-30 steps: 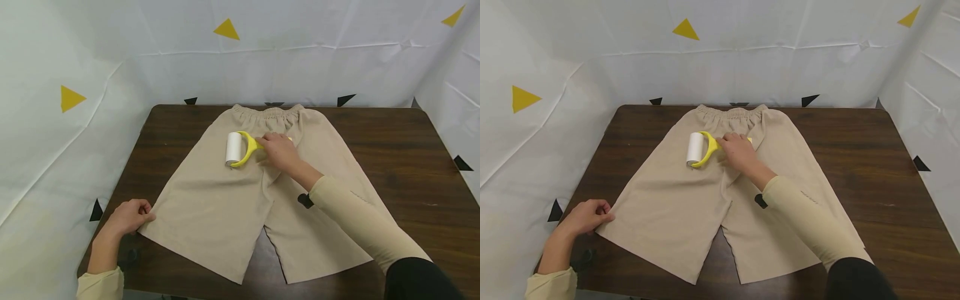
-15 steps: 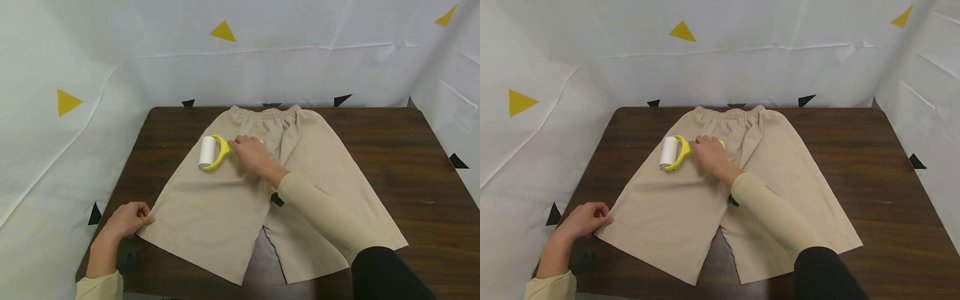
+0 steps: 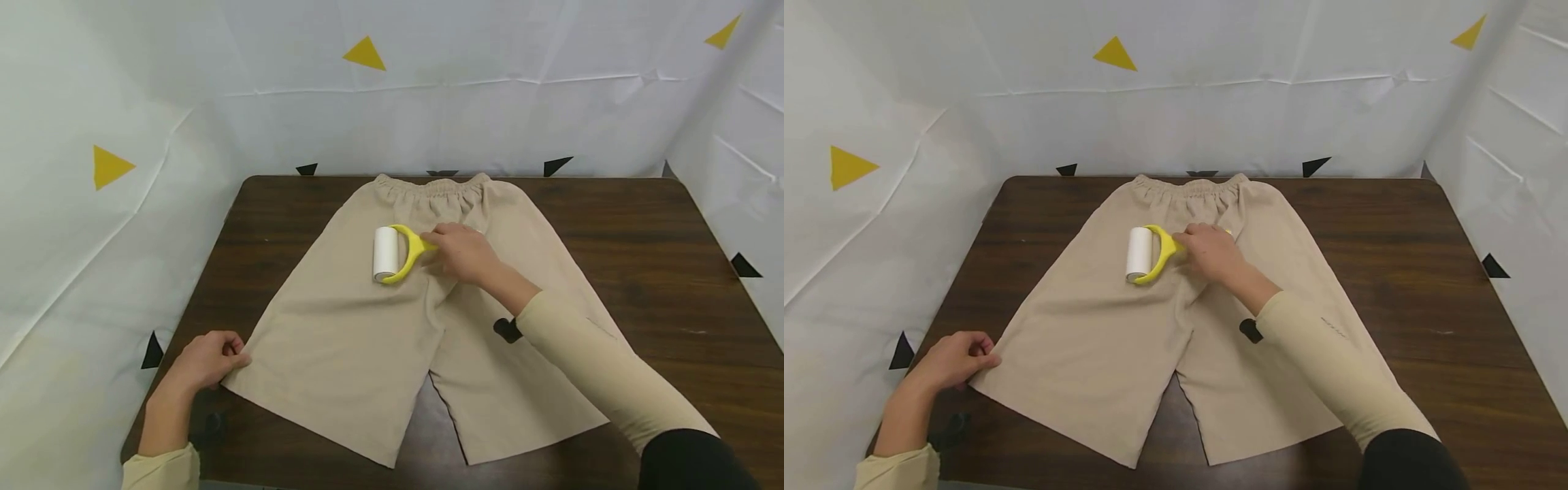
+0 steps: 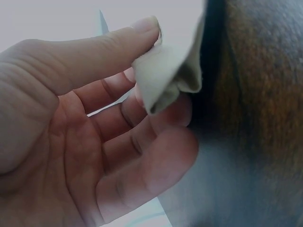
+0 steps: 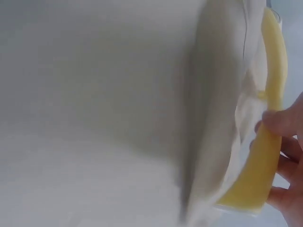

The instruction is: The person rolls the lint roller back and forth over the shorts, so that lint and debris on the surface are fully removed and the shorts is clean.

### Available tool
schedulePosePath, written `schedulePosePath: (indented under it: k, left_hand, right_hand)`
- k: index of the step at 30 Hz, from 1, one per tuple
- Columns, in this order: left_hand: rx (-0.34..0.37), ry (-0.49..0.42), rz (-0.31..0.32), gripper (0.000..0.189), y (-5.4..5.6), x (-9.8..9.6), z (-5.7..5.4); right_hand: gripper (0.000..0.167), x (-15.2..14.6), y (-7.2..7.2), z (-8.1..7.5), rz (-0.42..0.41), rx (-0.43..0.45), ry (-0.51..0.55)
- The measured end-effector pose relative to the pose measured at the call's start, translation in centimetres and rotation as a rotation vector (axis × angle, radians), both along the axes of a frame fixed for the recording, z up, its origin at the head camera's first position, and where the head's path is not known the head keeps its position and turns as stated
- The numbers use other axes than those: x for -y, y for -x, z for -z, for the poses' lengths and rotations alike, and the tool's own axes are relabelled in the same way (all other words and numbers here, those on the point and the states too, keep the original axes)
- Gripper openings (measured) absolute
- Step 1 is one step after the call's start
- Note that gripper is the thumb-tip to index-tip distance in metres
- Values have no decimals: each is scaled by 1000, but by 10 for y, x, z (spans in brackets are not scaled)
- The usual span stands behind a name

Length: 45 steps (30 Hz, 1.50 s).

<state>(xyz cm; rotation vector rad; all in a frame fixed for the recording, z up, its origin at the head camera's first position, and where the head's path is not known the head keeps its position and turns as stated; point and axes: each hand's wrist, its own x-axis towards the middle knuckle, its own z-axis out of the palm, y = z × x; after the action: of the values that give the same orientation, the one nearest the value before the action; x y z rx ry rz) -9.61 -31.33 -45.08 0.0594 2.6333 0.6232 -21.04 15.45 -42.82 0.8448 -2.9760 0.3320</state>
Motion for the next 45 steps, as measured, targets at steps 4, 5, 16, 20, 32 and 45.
schedulePosePath:
  k: [4,5,16,20,32,45]
  left_hand:
    - [7,-1,-4,19,0,0,0]
    - [9,-1,-6,19,0,0,0]
    - [12,-14,-13,18,0,1,5]
    - [1,-19,-7,18,2,2,7]
    - [7,-5,2,19,3,3,5]
    - [1,0,10,19,3,4,6]
  right_hand:
    - [41,-34,-8,-3,17,16,17]
    - [41,-43,-10,-4,22,21,19]
    - [40,-134,-34,-8,105,61,27]
    - [41,-167,-44,-9,155,97,12]
    - [43,-246,-68,-9,361,240,31]
    - [40,-207,-70,-3,257,173,-11]
